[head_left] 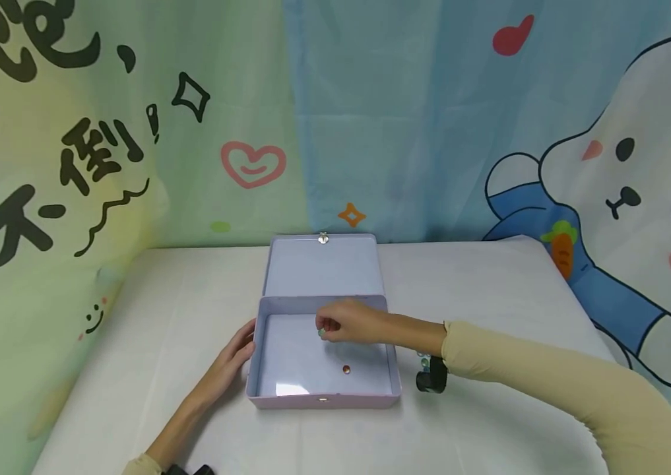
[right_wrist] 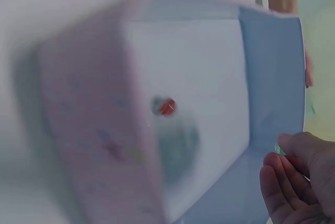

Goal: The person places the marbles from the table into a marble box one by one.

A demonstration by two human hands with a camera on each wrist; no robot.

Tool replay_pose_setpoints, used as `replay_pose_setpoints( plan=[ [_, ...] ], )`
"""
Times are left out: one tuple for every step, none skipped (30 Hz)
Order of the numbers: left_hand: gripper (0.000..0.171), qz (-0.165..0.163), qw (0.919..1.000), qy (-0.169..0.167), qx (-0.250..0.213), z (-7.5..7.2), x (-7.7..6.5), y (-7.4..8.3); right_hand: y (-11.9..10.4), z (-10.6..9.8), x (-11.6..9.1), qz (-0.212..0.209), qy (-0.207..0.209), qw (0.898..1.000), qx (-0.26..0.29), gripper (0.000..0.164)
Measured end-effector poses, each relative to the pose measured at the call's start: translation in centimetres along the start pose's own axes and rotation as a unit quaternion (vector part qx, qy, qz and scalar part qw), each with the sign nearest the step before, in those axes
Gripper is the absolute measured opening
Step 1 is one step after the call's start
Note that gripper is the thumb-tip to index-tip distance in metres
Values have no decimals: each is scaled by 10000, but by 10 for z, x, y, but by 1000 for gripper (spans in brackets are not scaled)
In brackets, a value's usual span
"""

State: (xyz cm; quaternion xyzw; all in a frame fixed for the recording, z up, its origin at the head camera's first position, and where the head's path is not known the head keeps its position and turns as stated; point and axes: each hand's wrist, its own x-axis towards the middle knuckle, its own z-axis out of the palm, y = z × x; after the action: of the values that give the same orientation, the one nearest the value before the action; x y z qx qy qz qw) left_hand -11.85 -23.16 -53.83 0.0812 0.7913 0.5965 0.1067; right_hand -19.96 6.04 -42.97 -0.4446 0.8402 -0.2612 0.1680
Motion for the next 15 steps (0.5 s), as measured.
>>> replay_pose_setpoints(
  plan=[
    [52, 5, 10000, -18, 2, 0, 0, 0, -1, 0, 4, -22, -23, 10000, 7, 5],
    [52, 8, 10000, -21, 10, 0, 0, 0, -1, 0, 8, -85, -22, 10000, -35, 5],
    [52, -5, 10000, -13, 27, 0, 0, 0, -2, -1, 13, -110, -28, 9999, -40, 5],
    [52, -17, 10000, 6, 38, 0, 0, 0, -2, 0, 17, -143, -27, 9999, -38, 5],
    [52, -27, 10000, 16, 28, 0, 0, 0, -2, 0, 21, -156, -30, 9999, -16, 6],
    [52, -30, 10000, 22, 44, 0, 0, 0, -1, 1, 26, -152, -46, 9999, 10, 5],
    [52, -32, 10000, 30, 40, 0, 0, 0, -1, 3, 30, -136, -79, 9999, 13, 5],
    [52, -43, 10000, 34, 33, 0, 0, 0, 1, 5, 34, -101, -126, 9999, 12, 6],
    [52, -50, 10000, 33, 31, 0, 0, 0, 2, 7, 38, -45, -180, 9998, 43, 5],
    [52, -57, 10000, 22, 11, 1, 0, 0, 3, 10, 42, 4, -249, 9997, 36, 5],
    [53, -73, 10000, 9, 0, 1, 0, 0, 5, 13, 45, 25, -317, 9995, -3, 5],
    [53, -78, 10000, -14, 12, 1, 0, 0, 7, 16, 48, 38, -387, 9992, -55, 5],
    [53, -106, 9999, -6, -12, 1, 1, 0, 8, 18, 52, 44, -460, 9988, -129, 5],
    [53, -119, 9999, 5, -17, 1, 1, 0, 9, 21, 54, 39, -540, 9983, -219, 5],
    [53, -116, 9999, 18, 3, 1, 1, 0, 9, 23, 57, 13, -612, 9976, -310, 5]
  ],
)
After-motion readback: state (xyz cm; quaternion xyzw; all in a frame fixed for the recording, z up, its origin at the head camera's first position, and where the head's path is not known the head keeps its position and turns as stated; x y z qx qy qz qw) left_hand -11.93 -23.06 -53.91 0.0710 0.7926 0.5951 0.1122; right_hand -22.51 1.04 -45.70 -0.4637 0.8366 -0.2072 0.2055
